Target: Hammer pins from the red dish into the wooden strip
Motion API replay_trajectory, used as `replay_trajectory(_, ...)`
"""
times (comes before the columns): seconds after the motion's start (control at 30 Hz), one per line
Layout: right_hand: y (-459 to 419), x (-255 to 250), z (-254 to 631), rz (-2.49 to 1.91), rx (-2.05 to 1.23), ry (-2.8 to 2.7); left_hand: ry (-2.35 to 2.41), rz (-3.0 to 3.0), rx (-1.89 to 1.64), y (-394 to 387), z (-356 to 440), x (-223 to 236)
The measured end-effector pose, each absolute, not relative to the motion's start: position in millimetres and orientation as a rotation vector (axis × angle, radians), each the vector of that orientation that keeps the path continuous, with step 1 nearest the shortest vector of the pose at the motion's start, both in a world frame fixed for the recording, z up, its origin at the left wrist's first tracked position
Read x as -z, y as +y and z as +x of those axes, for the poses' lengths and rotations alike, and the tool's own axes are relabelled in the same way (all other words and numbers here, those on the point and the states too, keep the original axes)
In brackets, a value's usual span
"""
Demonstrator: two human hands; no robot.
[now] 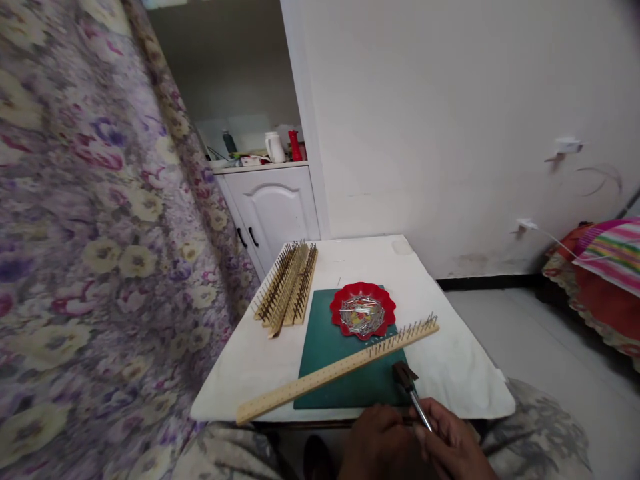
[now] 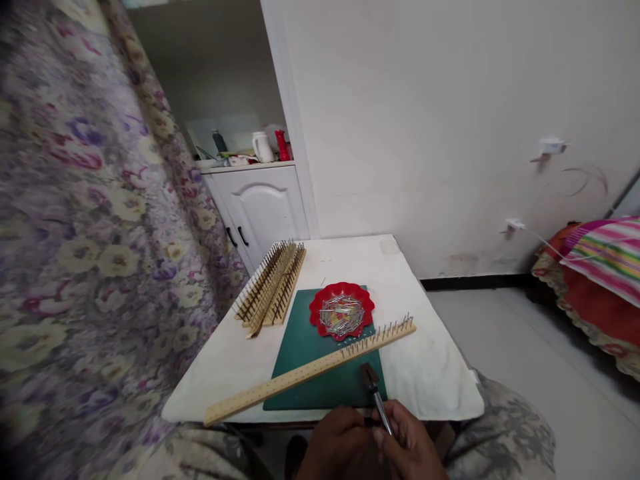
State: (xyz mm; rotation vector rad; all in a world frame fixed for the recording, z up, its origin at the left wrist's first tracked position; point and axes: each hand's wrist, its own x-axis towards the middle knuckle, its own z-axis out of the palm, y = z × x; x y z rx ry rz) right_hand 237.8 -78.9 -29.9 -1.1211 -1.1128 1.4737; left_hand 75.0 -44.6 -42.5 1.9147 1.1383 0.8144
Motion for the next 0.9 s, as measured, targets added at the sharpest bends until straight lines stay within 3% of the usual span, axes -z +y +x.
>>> replay_trajectory(0.1, -78, 38, 238, -1.141, -1.507, -1.078, 1.096, 1.908, -0.910, -31, 65, 28)
replay_trajectory(0.27, -76, 49, 235, -1.132, -1.524, -1.092, 1.421, 1.639, -1.133, 17, 48, 13)
replay_trajectory(0.9, -74, 45, 229, -1.129, -1.563, -1.117, 1.461, 1.837, -1.066, 49, 52, 22)
